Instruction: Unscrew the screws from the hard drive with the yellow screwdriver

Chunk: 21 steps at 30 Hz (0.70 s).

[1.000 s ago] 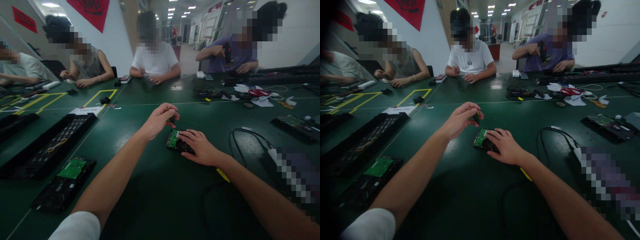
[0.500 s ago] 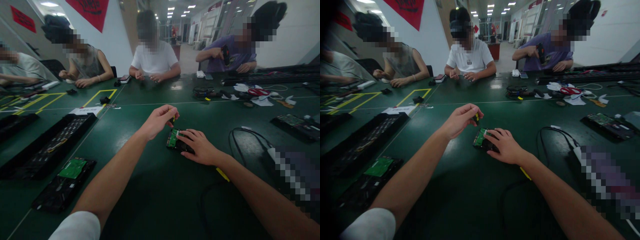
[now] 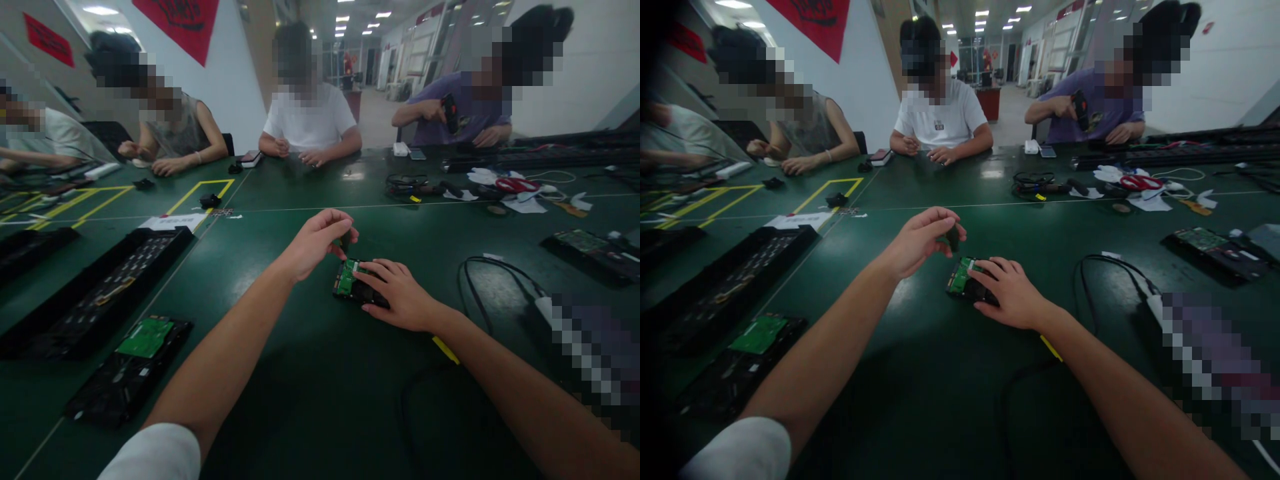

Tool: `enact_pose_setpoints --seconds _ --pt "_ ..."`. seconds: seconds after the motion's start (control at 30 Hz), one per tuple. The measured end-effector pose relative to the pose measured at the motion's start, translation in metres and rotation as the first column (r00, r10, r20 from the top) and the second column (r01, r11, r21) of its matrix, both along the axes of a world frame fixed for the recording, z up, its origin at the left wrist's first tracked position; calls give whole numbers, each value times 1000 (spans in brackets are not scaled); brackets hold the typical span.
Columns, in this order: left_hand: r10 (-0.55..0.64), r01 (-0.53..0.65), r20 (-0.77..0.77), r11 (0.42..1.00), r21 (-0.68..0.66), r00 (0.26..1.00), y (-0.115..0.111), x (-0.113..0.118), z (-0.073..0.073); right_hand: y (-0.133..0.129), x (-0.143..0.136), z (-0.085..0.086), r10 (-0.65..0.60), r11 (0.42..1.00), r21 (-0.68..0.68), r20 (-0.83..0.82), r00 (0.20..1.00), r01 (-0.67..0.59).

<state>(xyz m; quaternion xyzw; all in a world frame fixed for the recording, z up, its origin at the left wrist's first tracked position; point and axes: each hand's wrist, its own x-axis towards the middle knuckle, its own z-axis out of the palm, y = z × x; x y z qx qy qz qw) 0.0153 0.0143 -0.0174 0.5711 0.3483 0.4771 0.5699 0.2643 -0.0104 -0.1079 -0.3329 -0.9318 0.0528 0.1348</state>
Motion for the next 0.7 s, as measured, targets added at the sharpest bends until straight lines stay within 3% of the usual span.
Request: enact_pose_setpoints --seconds 0.13,0.37,0.57,0.7 --pt "-3 4 44 999 -38 999 1 0 -1 0 -1 0 0 1000 5 -5 1000 0" --pt "68 -68 -2 997 20 998 3 -2 1 0 -1 0 -4 1000 7 -10 1000 4" --pt "11 -9 89 1000 -28 996 3 -1 0 0 0 -2 -4 1000 12 -6 1000 4" --pt "25 -25 63 1000 -3 998 2 1 0 0 0 -1 -6 1000 8 -11 1000 6"
